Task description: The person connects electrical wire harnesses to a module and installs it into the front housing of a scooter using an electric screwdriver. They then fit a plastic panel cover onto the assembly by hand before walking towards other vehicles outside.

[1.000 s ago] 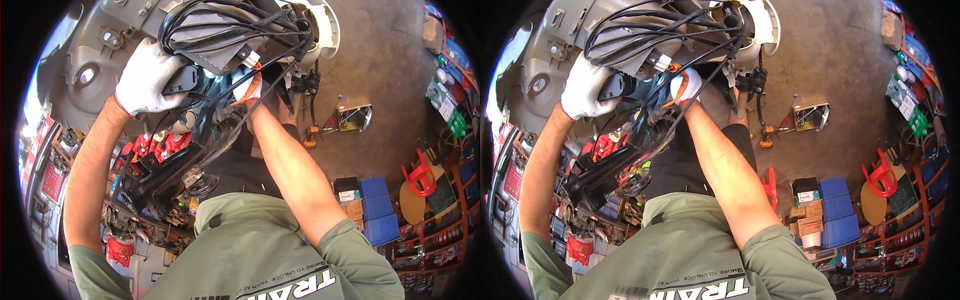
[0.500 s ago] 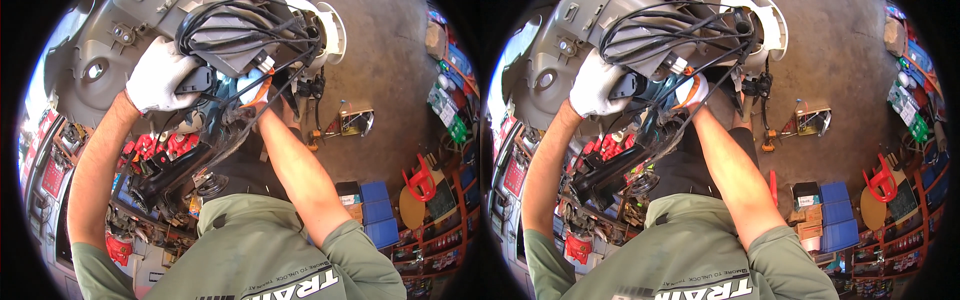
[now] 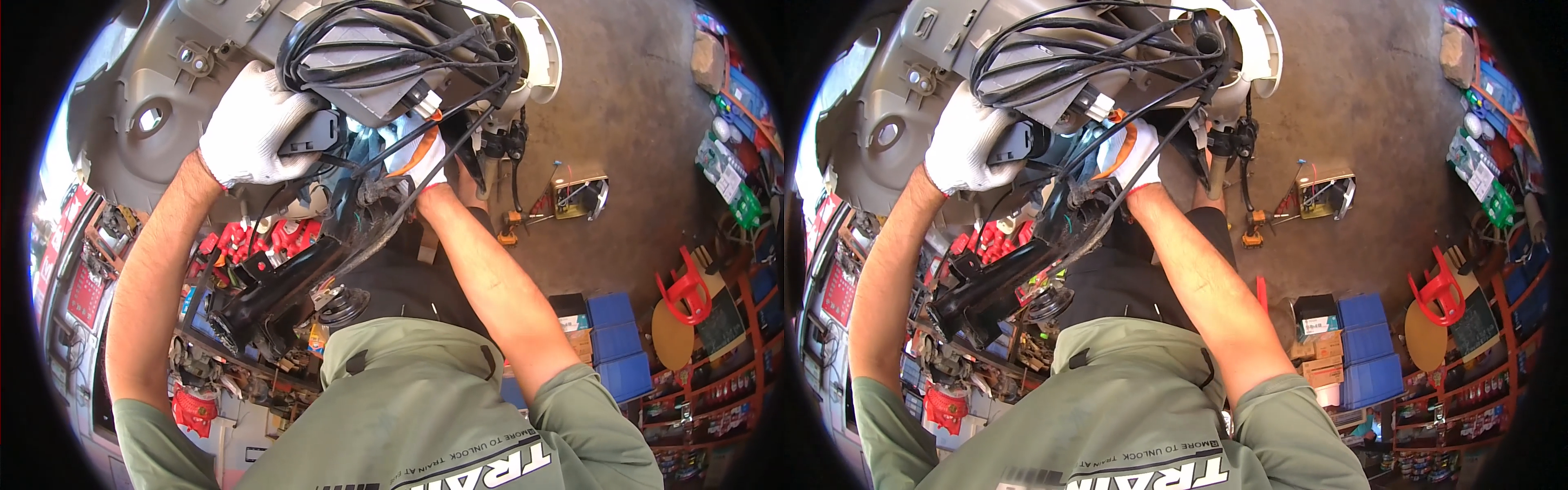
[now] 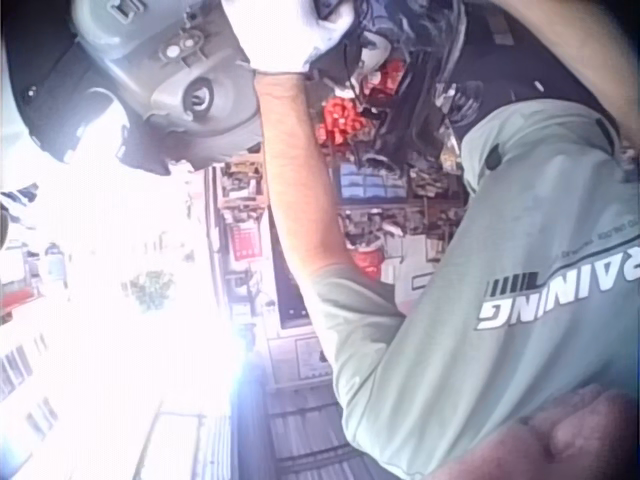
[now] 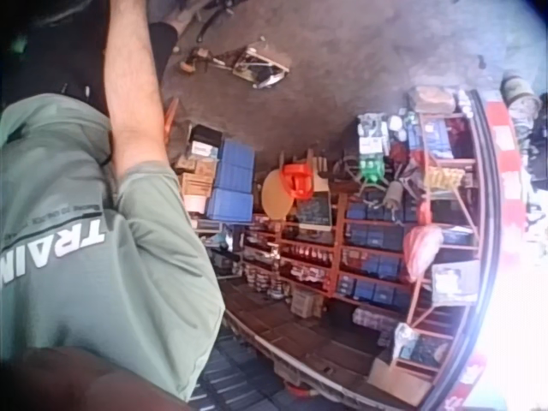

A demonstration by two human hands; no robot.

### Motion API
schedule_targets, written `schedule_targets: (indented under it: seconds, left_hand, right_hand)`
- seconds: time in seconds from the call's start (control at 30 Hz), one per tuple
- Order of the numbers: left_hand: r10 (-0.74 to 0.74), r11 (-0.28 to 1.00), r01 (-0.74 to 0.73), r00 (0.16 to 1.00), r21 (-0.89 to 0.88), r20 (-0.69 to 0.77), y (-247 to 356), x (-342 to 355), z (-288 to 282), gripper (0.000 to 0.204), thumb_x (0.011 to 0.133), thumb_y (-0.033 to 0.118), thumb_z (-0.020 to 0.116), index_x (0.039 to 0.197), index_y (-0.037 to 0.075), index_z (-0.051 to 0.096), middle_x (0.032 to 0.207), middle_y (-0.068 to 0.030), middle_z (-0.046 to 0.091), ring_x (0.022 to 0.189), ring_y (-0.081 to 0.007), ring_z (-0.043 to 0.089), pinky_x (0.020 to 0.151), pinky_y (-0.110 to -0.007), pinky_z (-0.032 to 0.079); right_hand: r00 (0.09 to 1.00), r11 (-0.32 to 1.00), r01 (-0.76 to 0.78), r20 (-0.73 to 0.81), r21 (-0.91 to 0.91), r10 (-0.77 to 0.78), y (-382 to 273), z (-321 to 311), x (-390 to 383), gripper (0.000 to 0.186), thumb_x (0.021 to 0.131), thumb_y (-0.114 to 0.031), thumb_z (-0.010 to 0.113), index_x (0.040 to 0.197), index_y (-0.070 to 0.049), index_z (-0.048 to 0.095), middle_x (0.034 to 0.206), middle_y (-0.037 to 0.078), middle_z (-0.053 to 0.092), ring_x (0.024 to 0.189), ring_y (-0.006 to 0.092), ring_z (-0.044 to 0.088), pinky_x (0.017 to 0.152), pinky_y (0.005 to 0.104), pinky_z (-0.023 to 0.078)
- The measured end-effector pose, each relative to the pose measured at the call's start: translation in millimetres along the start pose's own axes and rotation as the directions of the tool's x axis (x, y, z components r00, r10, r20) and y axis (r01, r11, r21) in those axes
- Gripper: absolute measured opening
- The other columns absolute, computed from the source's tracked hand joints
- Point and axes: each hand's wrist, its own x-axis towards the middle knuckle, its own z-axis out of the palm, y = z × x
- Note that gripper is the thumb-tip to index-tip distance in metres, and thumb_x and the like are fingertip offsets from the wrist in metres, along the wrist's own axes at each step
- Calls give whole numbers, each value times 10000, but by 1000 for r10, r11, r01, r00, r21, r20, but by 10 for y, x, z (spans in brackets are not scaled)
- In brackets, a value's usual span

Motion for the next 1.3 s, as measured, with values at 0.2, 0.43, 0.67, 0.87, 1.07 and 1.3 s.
schedule_targets:
  seconds: [0.2, 0.43, 0.67, 0.87, 1.07, 1.3]
  left_hand:
    - [-2, 1000, 2, 1000, -6, -26, 21, -40, 10, 560, 649, 333, 768, 1120, 60, 638, 1019, -163, 648, 975, -362, 593, 861, -462, 438]
    - [-37, 999, 37, 999, -4, 25, 25, -56, 8, 566, 663, 354, 775, 1132, 66, 645, 961, -136, 641, 931, -334, 577, 836, -434, 419]
    - [-8, 1000, 9, 1000, 11, -29, 29, -66, 41, 496, 689, 345, 768, 1089, 77, 648, 914, -125, 613, 890, -317, 565, 820, -419, 415]
    - [-21, 999, 21, 1000, 27, -1, 24, -84, 34, 498, 676, 332, 772, 1081, 68, 650, 922, -126, 618, 894, -319, 565, 820, -422, 417]
    - [2, 1000, -2, 1000, 0, -8, 31, 4, -14, 523, 668, 329, 773, 1100, 61, 649, 981, -140, 632, 926, -328, 568, 842, -425, 422]
    - [-4, 1000, 5, 999, 14, -44, 47, -70, 30, 528, 659, 324, 773, 1100, 59, 651, 931, -145, 620, 902, -337, 563, 840, -431, 428]
  right_hand:
    - [817, 145, 568, 533, -810, -222, -277, 132, -76, 267, 888, -205, 610, 1079, -30, 671, 948, 116, 712, 875, 287, 696, 793, 360, 542]
    - [907, 455, 415, 396, -788, -142, -330, 254, -104, 379, 990, -277, 438, 1265, -70, 598, 1182, 75, 692, 1126, 258, 641, 1025, 385, 476]
    - [812, -221, 538, 571, -813, -124, -406, 125, -99, 301, 903, -210, 570, 1155, -71, 657, 1094, 88, 717, 1017, 310, 685, 870, 358, 548]
    - [824, -239, 510, 549, -826, -140, -325, 95, -53, 204, 877, -170, 565, 1031, -75, 660, 1014, 100, 714, 965, 322, 684, 819, 375, 549]
    - [888, 542, 458, 384, -705, -252, -168, 129, 70, 191, 899, -126, 537, 1043, -57, 642, 902, 93, 682, 855, 296, 675, 760, 378, 533]
    - [788, -119, 600, 610, -791, -82, -305, 146, 60, 187, 847, -168, 572, 959, -95, 702, 893, 89, 714, 884, 320, 689, 777, 377, 544]
